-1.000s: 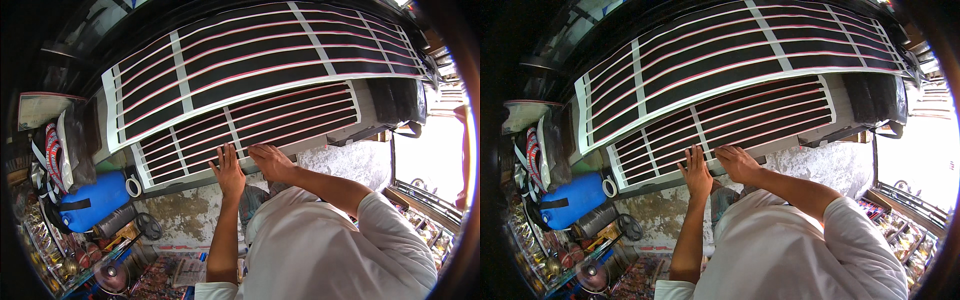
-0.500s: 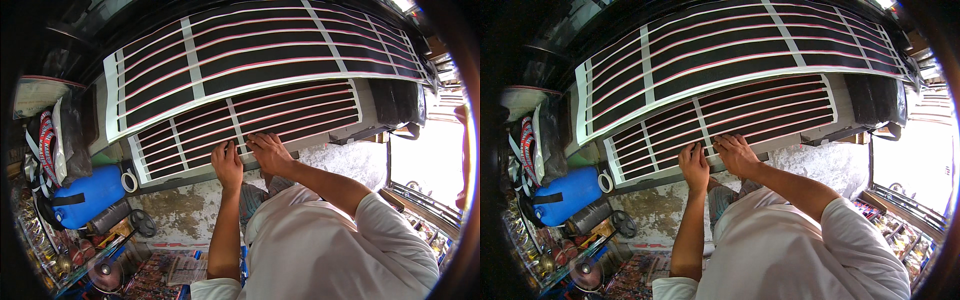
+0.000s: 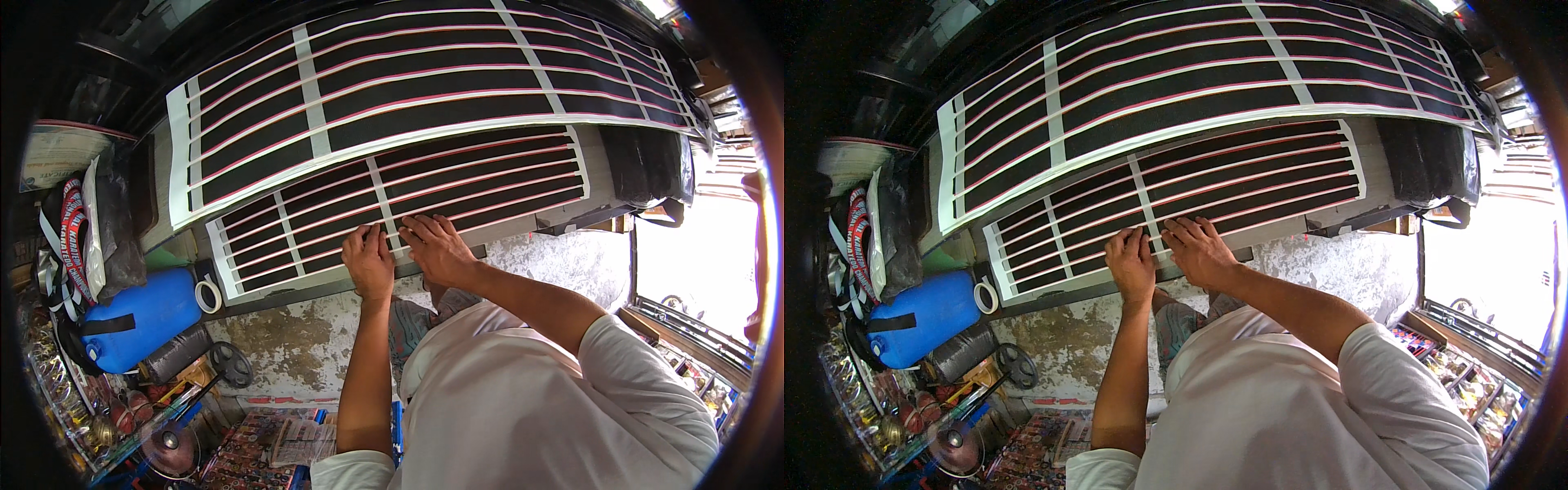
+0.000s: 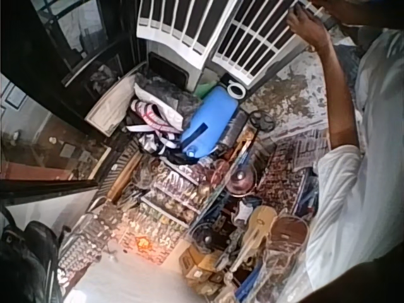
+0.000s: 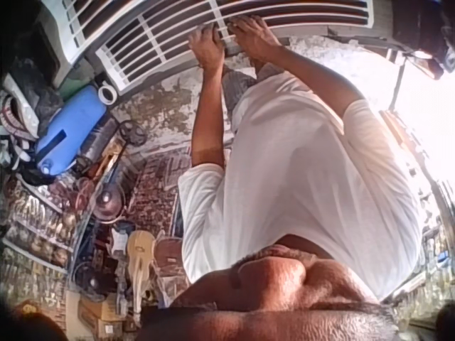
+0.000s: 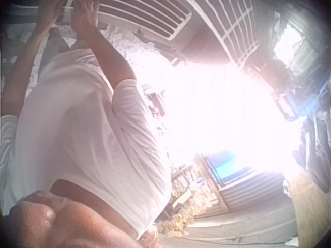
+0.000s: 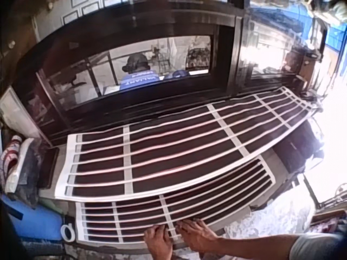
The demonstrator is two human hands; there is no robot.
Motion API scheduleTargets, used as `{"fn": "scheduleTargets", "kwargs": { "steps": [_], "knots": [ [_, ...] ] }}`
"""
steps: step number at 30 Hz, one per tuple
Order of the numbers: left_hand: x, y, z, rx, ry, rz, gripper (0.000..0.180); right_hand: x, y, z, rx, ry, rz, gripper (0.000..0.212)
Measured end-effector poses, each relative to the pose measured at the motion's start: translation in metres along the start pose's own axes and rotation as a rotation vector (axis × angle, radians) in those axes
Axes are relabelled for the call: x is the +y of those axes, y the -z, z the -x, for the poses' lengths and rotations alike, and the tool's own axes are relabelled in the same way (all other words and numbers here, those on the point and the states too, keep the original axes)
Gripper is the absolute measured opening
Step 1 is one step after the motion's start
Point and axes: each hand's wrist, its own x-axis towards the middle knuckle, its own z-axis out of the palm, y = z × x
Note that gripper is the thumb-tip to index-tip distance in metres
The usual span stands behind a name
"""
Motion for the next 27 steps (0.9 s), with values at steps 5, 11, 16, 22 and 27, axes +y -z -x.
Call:
{"fn": "scheduleTargets", "kwargs": {
  "steps": [5, 11, 16, 22, 27],
  "knots": [
    [-0.001, -0.002, 0.002, -0.005, 0.032, 0.001, 0.022, -0.001, 0.0, 0.001, -0.009, 0.017, 0.037, 0.06],
    [0.002, -0.004, 0.002, 0.01, 0.048, 0.009, 0.024, -0.005, 0.004, 0.0, -0.028, -0.001, 0.061, 0.06],
    [0.002, -0.006, 0.003, 0.014, 0.065, 0.013, 0.024, -0.007, 0.005, -0.001, -0.029, -0.007, 0.068, 0.06],
    [-0.004, -0.005, 0.004, -0.002, 0.042, 0.035, 0.023, -0.009, 0.012, -0.003, 0.013, -0.008, 0.012, 0.058],
    [-0.004, -0.001, 0.003, -0.016, 0.024, 0.056, 0.024, 0.002, 0.007, -0.009, 0.047, 0.055, -0.022, 0.053]
  ]
}}
